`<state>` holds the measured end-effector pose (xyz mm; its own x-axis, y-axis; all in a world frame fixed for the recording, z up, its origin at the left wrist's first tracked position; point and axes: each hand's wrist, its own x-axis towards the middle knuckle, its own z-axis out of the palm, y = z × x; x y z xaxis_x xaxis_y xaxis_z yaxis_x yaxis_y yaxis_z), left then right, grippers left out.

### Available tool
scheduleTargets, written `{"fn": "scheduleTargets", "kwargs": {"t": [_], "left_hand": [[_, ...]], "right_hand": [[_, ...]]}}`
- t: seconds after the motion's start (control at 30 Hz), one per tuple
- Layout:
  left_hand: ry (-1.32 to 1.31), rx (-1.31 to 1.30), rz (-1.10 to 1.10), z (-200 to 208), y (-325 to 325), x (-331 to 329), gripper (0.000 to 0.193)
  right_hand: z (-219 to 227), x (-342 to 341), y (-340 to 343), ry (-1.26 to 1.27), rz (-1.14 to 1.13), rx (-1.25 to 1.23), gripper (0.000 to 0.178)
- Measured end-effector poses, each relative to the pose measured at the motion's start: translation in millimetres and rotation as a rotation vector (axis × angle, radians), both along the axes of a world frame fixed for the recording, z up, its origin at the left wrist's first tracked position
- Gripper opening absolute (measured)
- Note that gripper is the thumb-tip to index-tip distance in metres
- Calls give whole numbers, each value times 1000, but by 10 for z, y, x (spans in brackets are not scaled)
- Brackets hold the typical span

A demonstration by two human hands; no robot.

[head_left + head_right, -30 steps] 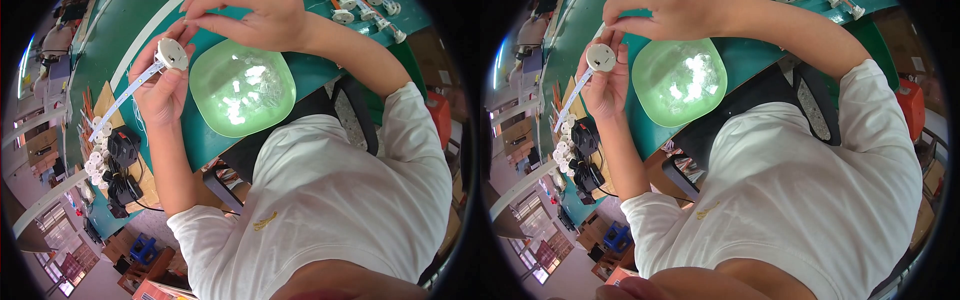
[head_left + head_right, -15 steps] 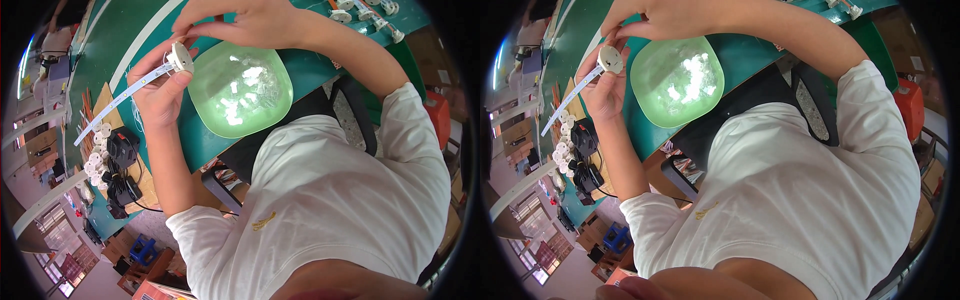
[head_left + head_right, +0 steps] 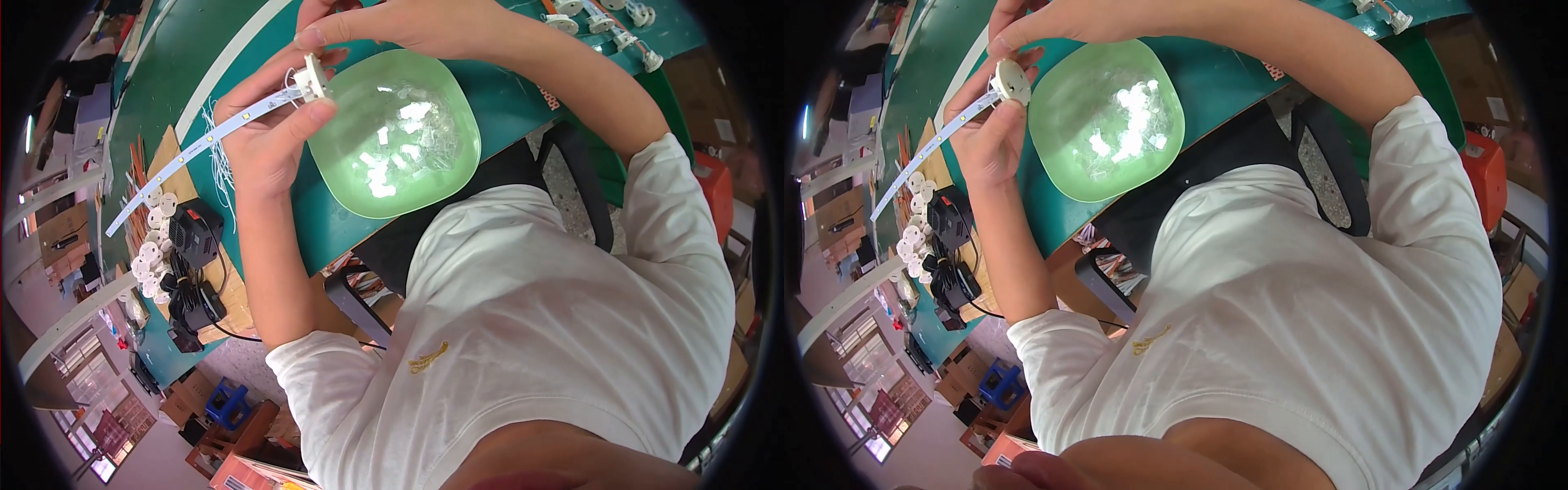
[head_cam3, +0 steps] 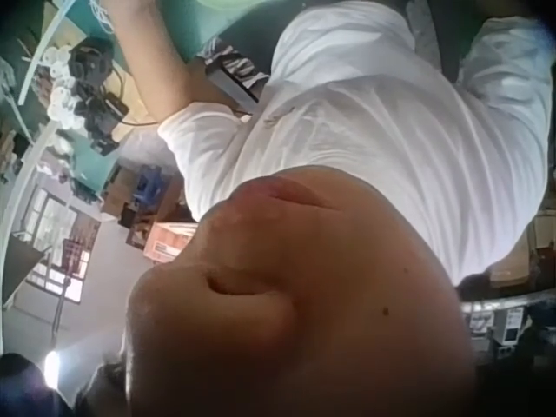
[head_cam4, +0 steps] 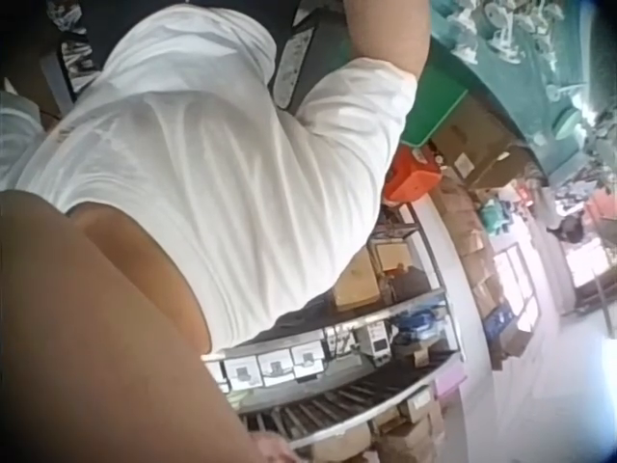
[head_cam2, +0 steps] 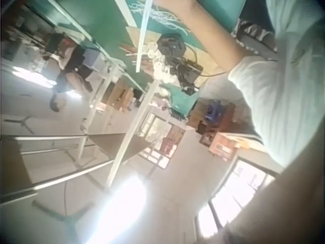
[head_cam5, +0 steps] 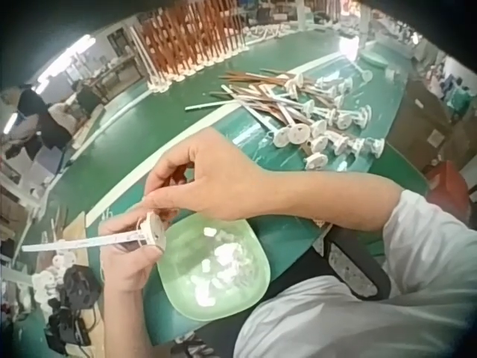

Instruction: Manually assemble small white plastic parts by attaching rods and pieces to a base plate.

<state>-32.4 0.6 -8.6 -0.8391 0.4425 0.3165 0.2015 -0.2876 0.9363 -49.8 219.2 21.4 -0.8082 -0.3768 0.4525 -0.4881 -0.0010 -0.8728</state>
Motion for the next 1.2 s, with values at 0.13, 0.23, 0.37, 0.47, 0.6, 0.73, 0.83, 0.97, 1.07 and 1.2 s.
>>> {"fn": "scheduleTargets", "kwargs": {"t": [0.13,0.23,0.37,0.47,0.6,0.73,0.83,0.97,1.07,1.2], "left_hand": [[19,43,36,25,-9,-17,47],[50,-17,51,41,-12,-23,47],[58,8,58,35,5,-4,46],[49,-4,80,25,-22,-27,45],[53,-2,112,40,0,-20,46],[72,-58,135,37,2,-22,46],[79,-106,154,39,3,-9,43],[8,16,121,45,43,11,49],[-98,340,37,-15,-6,-1,57],[-67,446,-72,-54,26,49,62]], "right_hand": [[3,-20,21,66,-20,34,14],[-10,-24,13,19,-17,16,15],[-22,-11,8,-29,-19,10,16],[3,16,-11,-109,14,14,16],[-1,35,-1,20,-88,64,15],[79,103,34,187,-143,140,11],[73,99,34,327,-172,213,7],[-36,67,18,584,-249,109,4],[7,144,-4,724,-283,-75,8],[107,232,63,1136,-345,425,13]]}}
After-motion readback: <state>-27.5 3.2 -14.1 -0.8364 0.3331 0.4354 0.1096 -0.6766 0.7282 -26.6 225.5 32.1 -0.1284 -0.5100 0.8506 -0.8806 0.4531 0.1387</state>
